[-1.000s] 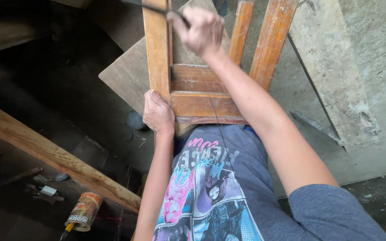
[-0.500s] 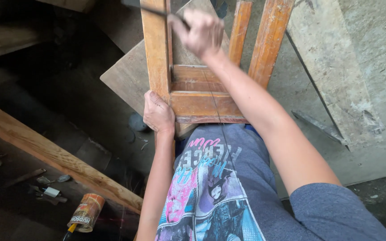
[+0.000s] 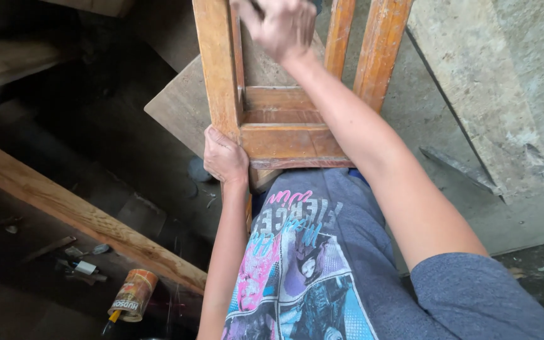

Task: Scrape the surface of a wooden chair frame using a hand tool to refine the finish

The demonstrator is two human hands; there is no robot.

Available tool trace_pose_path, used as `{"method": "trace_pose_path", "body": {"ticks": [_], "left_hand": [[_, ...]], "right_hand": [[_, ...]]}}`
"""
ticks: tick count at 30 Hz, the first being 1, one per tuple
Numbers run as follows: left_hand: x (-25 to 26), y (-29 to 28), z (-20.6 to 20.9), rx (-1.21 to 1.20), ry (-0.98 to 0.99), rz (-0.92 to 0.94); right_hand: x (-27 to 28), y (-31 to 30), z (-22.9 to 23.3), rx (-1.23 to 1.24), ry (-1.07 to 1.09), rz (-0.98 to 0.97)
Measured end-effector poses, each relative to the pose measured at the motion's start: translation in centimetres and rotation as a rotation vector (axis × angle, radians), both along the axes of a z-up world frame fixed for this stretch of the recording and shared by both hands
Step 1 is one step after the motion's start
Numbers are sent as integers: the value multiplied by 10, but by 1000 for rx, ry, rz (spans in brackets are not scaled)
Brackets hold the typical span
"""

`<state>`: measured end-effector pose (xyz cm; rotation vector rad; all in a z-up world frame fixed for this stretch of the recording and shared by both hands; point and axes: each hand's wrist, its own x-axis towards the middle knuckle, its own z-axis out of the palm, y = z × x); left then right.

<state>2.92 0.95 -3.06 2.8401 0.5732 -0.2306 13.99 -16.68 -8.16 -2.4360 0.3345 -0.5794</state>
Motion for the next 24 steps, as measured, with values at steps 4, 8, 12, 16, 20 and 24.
{"method": "trace_pose_path", "body": {"ticks": [4, 8, 12, 16, 20, 24], "left_hand": [[1, -1, 1, 12, -3, -1], [0, 3, 0, -23, -73, -59], [0, 0, 2, 2, 17, 9], [-1, 0, 0, -3, -11, -3], [0, 2, 4, -46, -30, -7], [-11, 20, 12, -200, -79, -175]], "right_hand": [[-53, 17, -1, -21, 104, 252], [-68, 22, 3, -5, 26, 330], [-13, 2, -5, -89, -23, 167], [1, -3, -10, -43, -68, 88], [-48, 13, -22, -69, -19, 327], [-73, 16, -24, -183, -164, 581]]}}
